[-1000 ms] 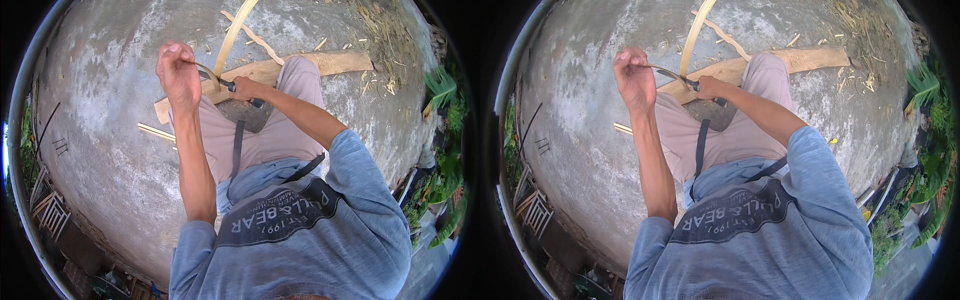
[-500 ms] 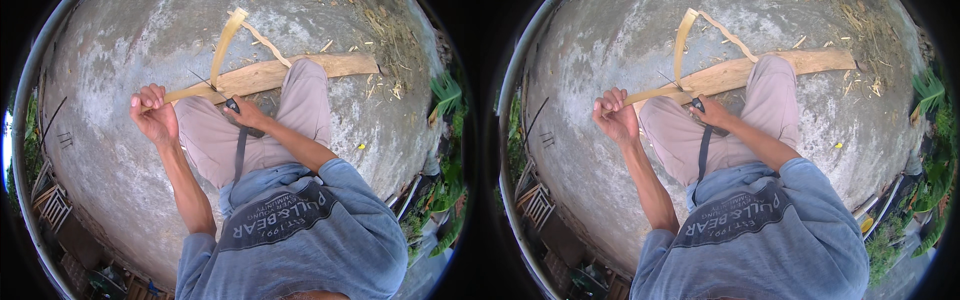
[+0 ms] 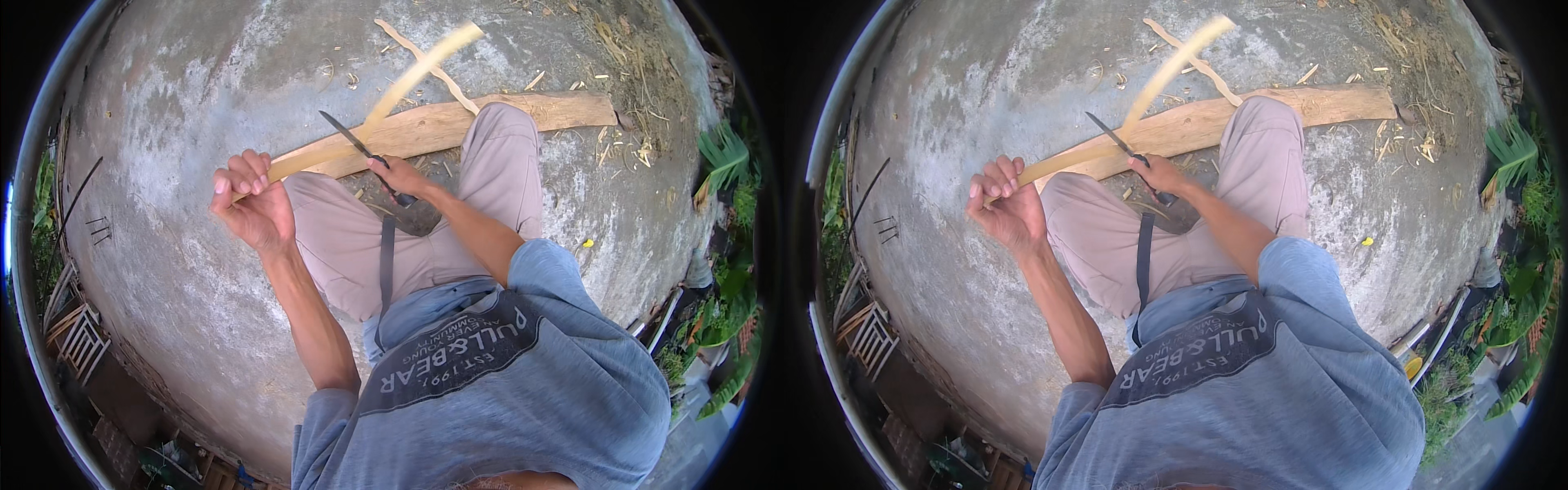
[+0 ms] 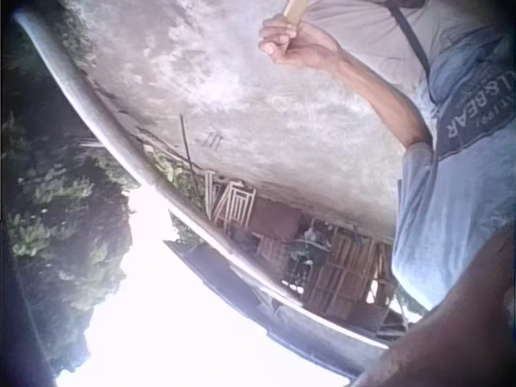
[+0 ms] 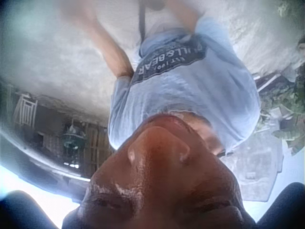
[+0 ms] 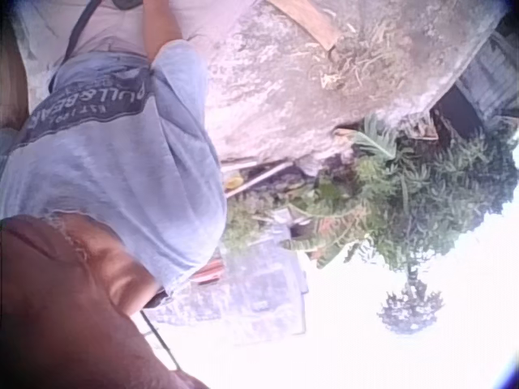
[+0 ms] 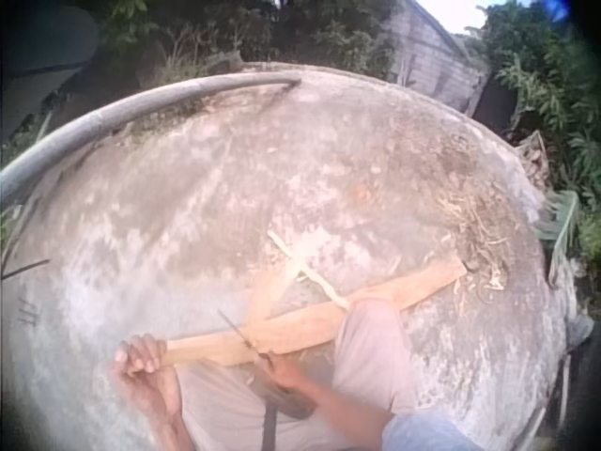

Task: The person sits on a concrete floor and uses a large knife to shave thin strips from a wooden stick. They hold the stick with one hand and carefully shave the wood with the other, creating long, thin shavings.

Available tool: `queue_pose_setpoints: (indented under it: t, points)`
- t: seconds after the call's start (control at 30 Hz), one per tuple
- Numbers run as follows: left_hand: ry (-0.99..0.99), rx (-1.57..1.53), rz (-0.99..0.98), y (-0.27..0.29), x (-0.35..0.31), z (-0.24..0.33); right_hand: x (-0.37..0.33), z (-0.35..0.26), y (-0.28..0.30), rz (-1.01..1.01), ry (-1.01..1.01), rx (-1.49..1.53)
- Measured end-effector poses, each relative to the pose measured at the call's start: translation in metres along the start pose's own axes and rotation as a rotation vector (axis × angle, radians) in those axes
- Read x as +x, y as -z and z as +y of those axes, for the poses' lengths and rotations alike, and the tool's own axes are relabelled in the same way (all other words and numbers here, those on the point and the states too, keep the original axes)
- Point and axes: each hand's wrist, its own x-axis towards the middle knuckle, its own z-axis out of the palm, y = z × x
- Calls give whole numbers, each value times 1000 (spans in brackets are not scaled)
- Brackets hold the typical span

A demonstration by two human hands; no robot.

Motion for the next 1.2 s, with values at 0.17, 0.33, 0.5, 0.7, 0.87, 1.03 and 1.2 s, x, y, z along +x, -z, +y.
queue_pose_setpoints:
  t: [0.17, 0.33, 0.5, 0.7, 0.87, 1.03, 1.2]
  points:
    - [30, -8, -58, -1, -5, -6, -26, -28, -9, 100, 175, -227]
    - [7, 32, -47, -11, -10, -8, -53, -53, -32, 346, 669, -364]
    - [-19, -36, -50, 7, -14, -8, 14, 41, -7, 141, 94, -179]
    - [14, -6, -55, -3, -8, -4, 4, 17, -6, 111, 100, -134]
    - [9, -1, -55, -3, -18, -7, -72, -74, -17, 295, 564, -182]
    - [11, 24, -73, -6, -25, -11, -6, 20, -8, 318, 279, -398]
    - [31, -1, -88, -3, -21, -8, 15, 40, 4, -53, -194, 279]
